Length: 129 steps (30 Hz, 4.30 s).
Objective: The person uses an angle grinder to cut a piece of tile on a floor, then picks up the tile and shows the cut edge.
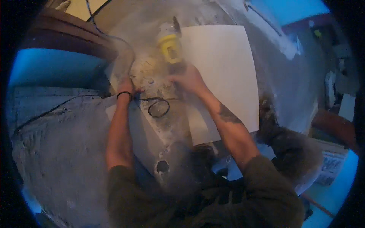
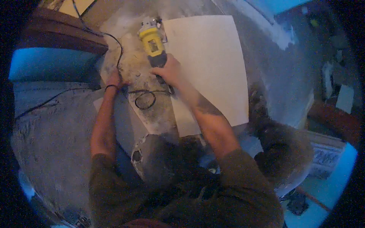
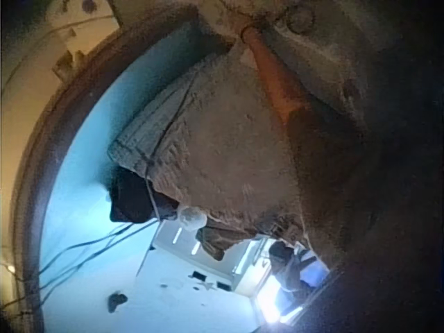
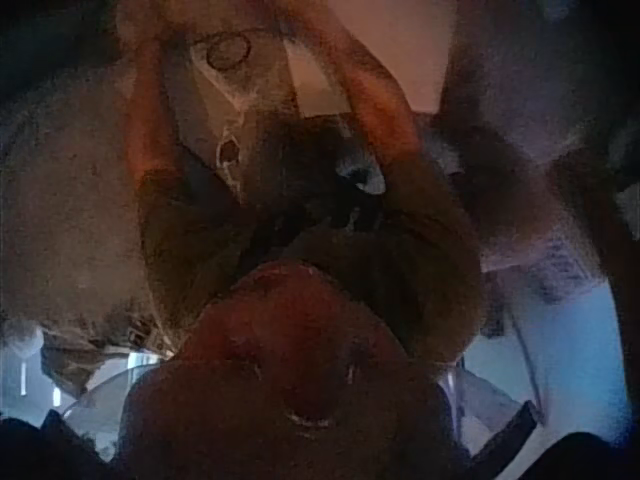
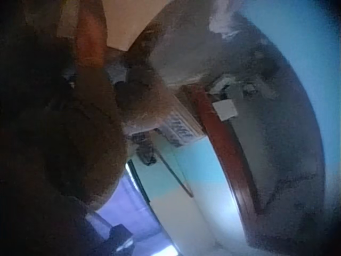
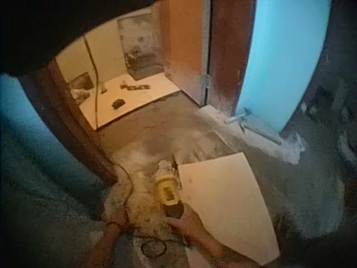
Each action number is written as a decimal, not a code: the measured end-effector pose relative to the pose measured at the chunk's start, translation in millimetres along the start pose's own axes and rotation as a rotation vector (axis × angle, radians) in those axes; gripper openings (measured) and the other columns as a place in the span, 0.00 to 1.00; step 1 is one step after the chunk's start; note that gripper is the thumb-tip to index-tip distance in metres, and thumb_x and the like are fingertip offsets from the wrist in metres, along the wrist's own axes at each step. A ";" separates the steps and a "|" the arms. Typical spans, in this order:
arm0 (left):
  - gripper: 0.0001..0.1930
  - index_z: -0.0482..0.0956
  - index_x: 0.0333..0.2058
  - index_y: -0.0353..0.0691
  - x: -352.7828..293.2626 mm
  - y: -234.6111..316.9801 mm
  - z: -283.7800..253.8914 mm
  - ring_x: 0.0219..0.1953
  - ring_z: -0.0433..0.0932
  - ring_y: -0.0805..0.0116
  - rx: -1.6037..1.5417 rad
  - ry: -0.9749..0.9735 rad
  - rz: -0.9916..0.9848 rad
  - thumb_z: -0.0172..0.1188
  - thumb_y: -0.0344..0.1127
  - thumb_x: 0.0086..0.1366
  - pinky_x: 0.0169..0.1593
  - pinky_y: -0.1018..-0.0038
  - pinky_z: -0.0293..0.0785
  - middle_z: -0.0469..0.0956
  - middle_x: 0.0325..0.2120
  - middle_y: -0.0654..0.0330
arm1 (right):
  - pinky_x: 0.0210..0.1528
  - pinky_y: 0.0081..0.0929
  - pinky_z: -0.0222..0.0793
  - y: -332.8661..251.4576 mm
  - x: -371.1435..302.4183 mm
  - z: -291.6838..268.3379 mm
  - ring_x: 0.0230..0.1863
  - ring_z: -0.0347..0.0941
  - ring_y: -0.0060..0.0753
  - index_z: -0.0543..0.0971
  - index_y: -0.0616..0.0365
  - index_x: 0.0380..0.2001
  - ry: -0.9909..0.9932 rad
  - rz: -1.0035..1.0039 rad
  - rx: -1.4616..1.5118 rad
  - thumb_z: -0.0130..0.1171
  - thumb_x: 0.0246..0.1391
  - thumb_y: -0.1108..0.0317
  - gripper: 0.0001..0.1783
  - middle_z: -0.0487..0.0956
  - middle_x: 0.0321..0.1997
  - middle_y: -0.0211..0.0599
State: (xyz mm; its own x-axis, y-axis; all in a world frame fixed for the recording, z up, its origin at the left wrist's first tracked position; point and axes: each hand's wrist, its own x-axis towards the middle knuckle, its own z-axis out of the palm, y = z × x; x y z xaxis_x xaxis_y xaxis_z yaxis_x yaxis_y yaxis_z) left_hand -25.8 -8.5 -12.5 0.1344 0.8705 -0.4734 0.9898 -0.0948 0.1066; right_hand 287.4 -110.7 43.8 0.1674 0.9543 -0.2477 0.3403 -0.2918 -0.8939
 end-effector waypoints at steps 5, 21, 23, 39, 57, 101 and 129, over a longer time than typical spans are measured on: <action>0.56 0.60 0.65 0.33 24.8 -23.4 0.3 0.64 0.69 0.42 -0.017 -0.033 -0.170 0.80 0.55 0.44 0.66 0.57 0.68 0.68 0.63 0.42 | 0.40 0.27 0.76 -38.6 -21.7 -76.7 0.37 0.76 0.23 0.76 0.62 0.50 -0.005 -0.113 0.292 0.73 0.44 0.64 0.30 0.80 0.39 0.32; 0.37 0.72 0.60 0.39 2.9 122.7 -37.8 0.59 0.75 0.49 0.149 -0.231 0.223 0.69 0.56 0.58 0.63 0.58 0.71 0.77 0.57 0.48 | 0.36 0.29 0.77 -131.4 29.6 -311.3 0.33 0.79 0.30 0.71 0.61 0.52 -0.224 -0.104 0.150 0.73 0.43 0.67 0.32 0.80 0.36 0.35; 0.39 0.72 0.61 0.39 -10.5 96.2 -33.1 0.60 0.75 0.49 0.118 -0.375 0.200 0.69 0.57 0.57 0.63 0.58 0.70 0.76 0.58 0.48 | 0.39 0.29 0.77 -113.3 39.6 -294.1 0.35 0.79 0.29 0.71 0.61 0.53 -0.284 -0.173 0.193 0.75 0.42 0.67 0.35 0.80 0.39 0.35; 0.50 0.56 0.70 0.30 -94.1 368.3 -131.8 0.65 0.70 0.53 -0.749 -0.315 0.471 0.69 0.56 0.61 0.66 0.63 0.66 0.68 0.65 0.45 | 0.47 0.29 0.75 -92.9 78.2 -315.8 0.42 0.77 0.30 0.69 0.62 0.55 -0.431 -0.391 0.032 0.77 0.40 0.69 0.38 0.79 0.42 0.35; 0.34 0.70 0.60 0.32 -86.2 447.9 -163.1 0.56 0.76 0.61 -1.949 0.324 0.654 0.70 0.47 0.62 0.60 0.66 0.71 0.77 0.54 0.51 | 0.48 0.28 0.72 -128.8 55.8 -333.2 0.45 0.74 0.27 0.69 0.61 0.55 -0.385 -0.484 -0.312 0.73 0.43 0.70 0.35 0.76 0.45 0.35; 0.44 0.68 0.64 0.40 -92.6 277.0 65.8 0.68 0.63 0.47 -0.579 0.430 -1.138 0.68 0.62 0.55 0.68 0.51 0.62 0.67 0.64 0.45 | 0.49 0.33 0.75 -115.0 185.7 -366.4 0.44 0.78 0.32 0.71 0.63 0.56 -0.576 -0.416 -0.491 0.75 0.40 0.70 0.38 0.81 0.45 0.38; 0.22 0.83 0.48 0.47 -213.5 201.6 56.1 0.49 0.79 0.43 -0.675 0.501 -0.580 0.46 0.55 0.74 0.52 0.54 0.73 0.81 0.46 0.46 | 0.43 0.28 0.75 -74.2 107.4 -282.7 0.37 0.77 0.26 0.74 0.61 0.49 -0.807 -0.214 -0.245 0.76 0.40 0.68 0.31 0.80 0.38 0.33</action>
State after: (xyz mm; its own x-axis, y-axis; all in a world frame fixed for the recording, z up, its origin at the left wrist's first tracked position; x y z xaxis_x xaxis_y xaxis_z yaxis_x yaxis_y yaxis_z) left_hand 147.7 -240.5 61.0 -0.5461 0.8121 -0.2056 0.6412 0.5631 0.5213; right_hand 541.7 -5.0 189.2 -0.5985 0.7179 -0.3555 0.4944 -0.0181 -0.8690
